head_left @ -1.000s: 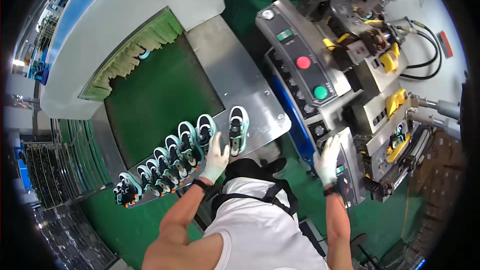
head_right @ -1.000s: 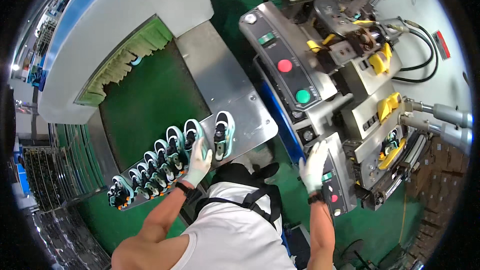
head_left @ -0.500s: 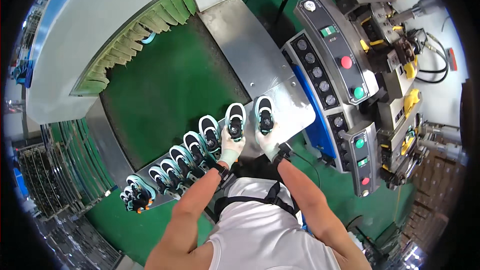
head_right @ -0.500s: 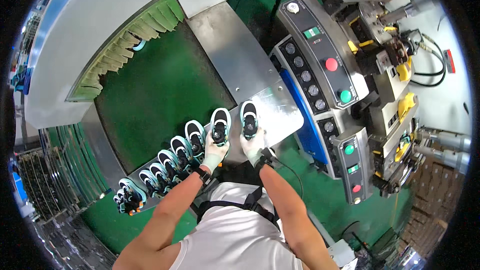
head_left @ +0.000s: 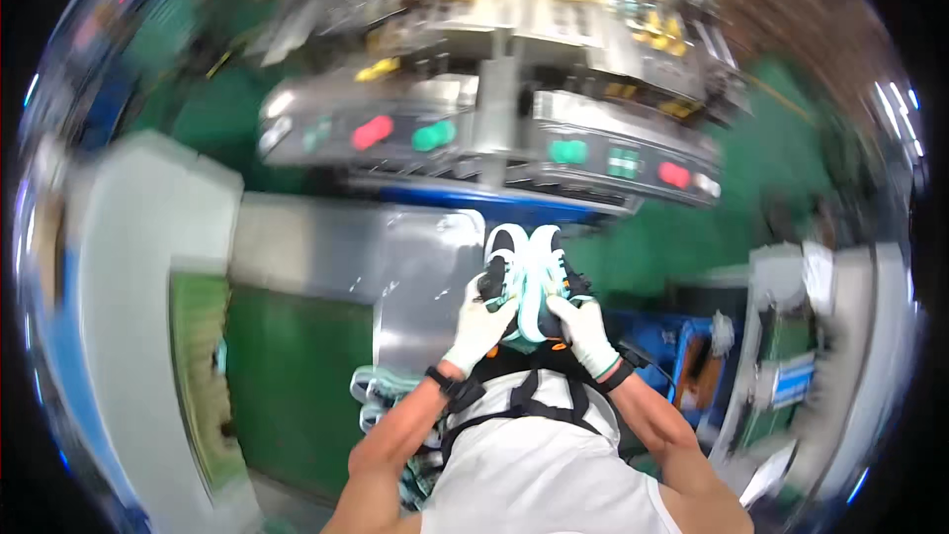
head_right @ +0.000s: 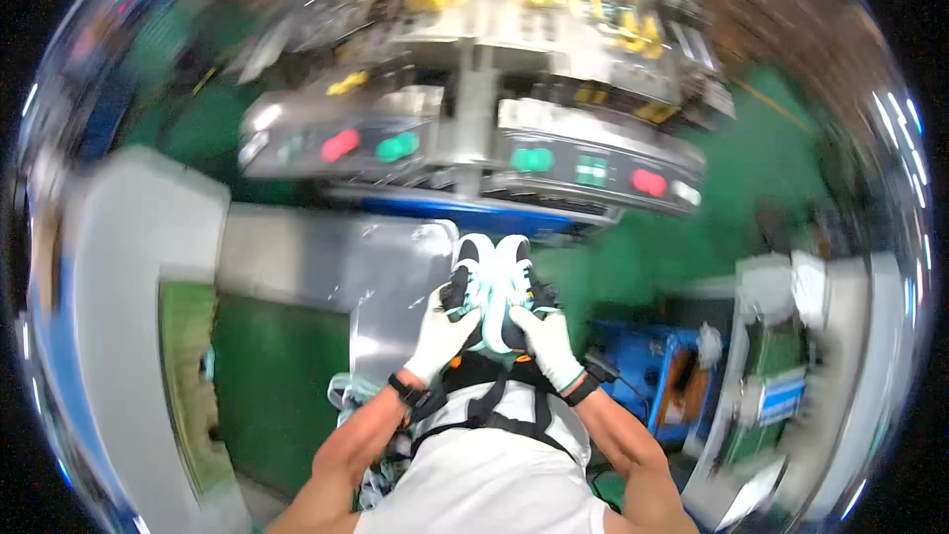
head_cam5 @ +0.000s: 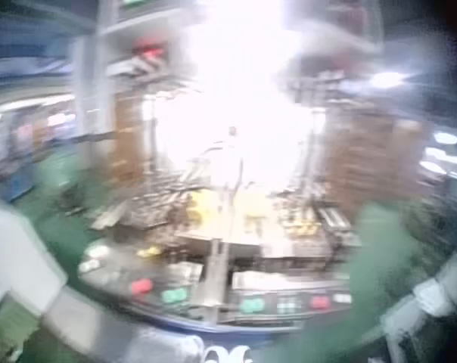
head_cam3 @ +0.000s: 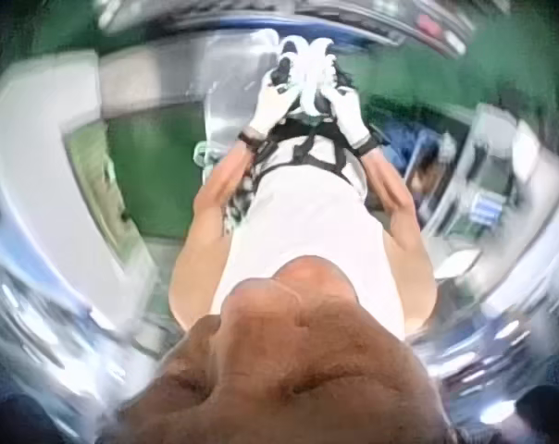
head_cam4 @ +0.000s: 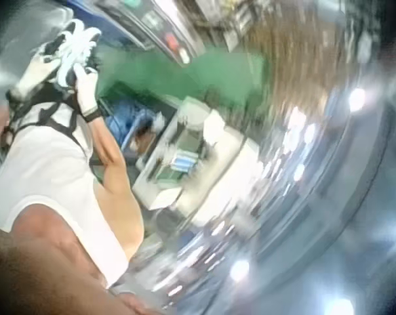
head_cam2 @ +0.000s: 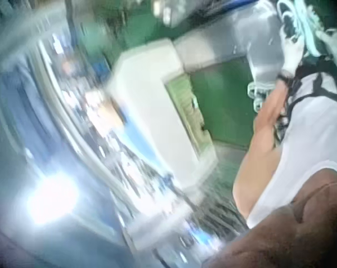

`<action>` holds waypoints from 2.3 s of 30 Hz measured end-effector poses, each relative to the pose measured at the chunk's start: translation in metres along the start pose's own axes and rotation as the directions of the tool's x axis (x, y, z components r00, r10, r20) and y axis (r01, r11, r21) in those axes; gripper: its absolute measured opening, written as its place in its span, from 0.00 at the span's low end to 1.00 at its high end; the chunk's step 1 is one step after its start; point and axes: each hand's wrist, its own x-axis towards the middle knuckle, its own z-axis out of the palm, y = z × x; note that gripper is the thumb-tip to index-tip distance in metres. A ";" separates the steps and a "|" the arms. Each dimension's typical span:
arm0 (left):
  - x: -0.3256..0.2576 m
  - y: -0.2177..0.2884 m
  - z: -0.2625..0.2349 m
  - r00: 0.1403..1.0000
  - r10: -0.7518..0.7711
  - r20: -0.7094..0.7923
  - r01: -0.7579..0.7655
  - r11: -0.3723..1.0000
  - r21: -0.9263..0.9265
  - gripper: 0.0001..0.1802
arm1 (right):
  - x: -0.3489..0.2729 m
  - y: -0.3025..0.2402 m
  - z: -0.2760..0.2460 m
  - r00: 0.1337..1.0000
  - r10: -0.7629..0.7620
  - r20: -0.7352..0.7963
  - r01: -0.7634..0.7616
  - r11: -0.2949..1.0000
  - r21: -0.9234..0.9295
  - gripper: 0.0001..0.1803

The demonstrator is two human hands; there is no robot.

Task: The person removes shoes from a conveyor belt, places them into a pressing machine, and activates it. After the process, the person removes the shoes from the machine, places them back onto the conveyor belt, and moves a floor fan.

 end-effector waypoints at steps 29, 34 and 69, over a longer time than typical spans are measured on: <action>-0.138 0.051 0.648 0.004 0.400 0.917 -0.637 0.707 -0.306 0.39 | -0.277 0.059 -0.505 -0.479 -0.376 -0.793 -0.257 0.924 -0.283 0.37; -0.012 0.030 0.442 0.125 0.060 0.990 -0.627 0.779 0.032 0.26 | -0.176 -0.041 -0.379 0.153 -0.536 -0.830 0.340 0.817 -0.465 0.32; -0.068 -0.109 -0.743 0.279 0.115 -0.953 0.744 0.602 0.290 0.28 | -0.024 -0.064 -0.015 0.977 0.151 -0.149 -0.173 0.156 -0.973 0.33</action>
